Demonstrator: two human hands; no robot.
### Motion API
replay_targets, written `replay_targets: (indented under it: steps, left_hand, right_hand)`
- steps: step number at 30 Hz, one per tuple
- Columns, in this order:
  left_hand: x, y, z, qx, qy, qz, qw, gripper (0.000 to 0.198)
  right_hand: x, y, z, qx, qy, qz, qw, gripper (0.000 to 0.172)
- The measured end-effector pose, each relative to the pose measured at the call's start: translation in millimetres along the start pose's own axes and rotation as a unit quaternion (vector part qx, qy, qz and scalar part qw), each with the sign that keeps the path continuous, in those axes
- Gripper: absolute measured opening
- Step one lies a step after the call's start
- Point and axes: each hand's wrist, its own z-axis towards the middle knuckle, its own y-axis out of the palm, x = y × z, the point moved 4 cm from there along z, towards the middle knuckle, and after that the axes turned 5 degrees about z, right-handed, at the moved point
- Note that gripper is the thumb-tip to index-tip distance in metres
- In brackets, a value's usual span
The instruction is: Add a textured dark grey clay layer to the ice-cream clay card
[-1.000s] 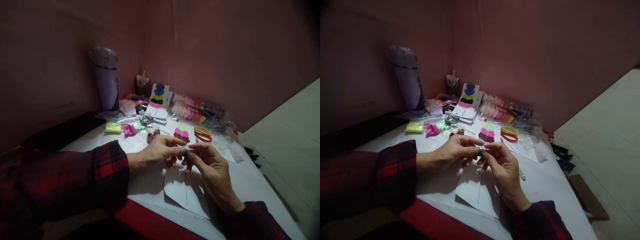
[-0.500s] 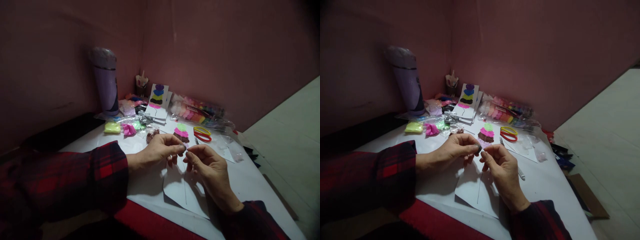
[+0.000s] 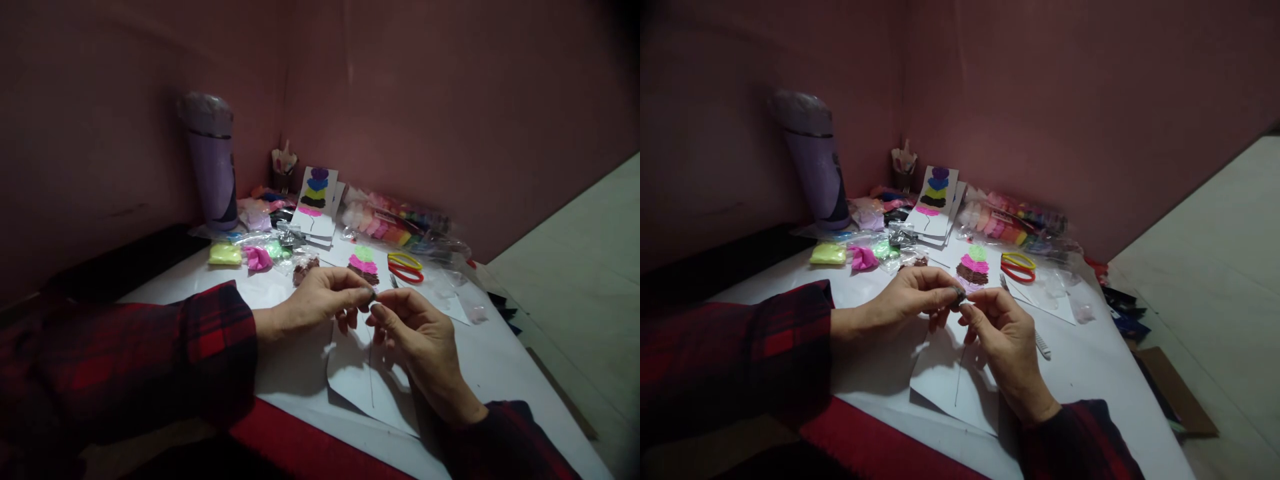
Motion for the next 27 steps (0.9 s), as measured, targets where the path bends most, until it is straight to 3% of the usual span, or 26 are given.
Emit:
replay_targets:
  steps: [3, 8, 13, 18, 23, 27]
  left_hand:
    - [0.9, -3.6, 0.5, 0.044, 0.012, -0.002, 0.999, 0.032]
    - [2.9, 3.0, -0.1, -0.026, 0.020, 0.016, 0.999, 0.036]
    - [5.1, -3.8, -0.6, 0.053, 0.025, 0.009, 0.998, 0.033]
    - [6.9, 4.6, -2.4, -0.027, 0.021, 0.025, 0.999, 0.038]
    - [7.9, -0.3, -2.6, 0.016, 0.038, 0.012, 0.999, 0.039]
    - [9.9, 4.5, -4.3, -0.029, 0.040, 0.027, 0.998, 0.034]
  right_hand:
    - [1.1, -1.6, 1.8, 0.003, -0.009, -0.016, 1.000, 0.021]
    - [1.6, -1.5, 3.6, -0.006, -0.020, -0.015, 1.000, 0.020]
    - [0.8, -0.5, 2.9, 0.003, -0.018, -0.008, 1.000, 0.019]
    - [0.0, -0.9, 3.0, 0.004, -0.026, -0.004, 1.000, 0.020]
    - [1.1, -1.1, 3.6, 0.012, -0.025, -0.001, 1.000, 0.018]
    - [0.2, -0.8, 3.9, 0.009, -0.030, 0.010, 0.999, 0.017]
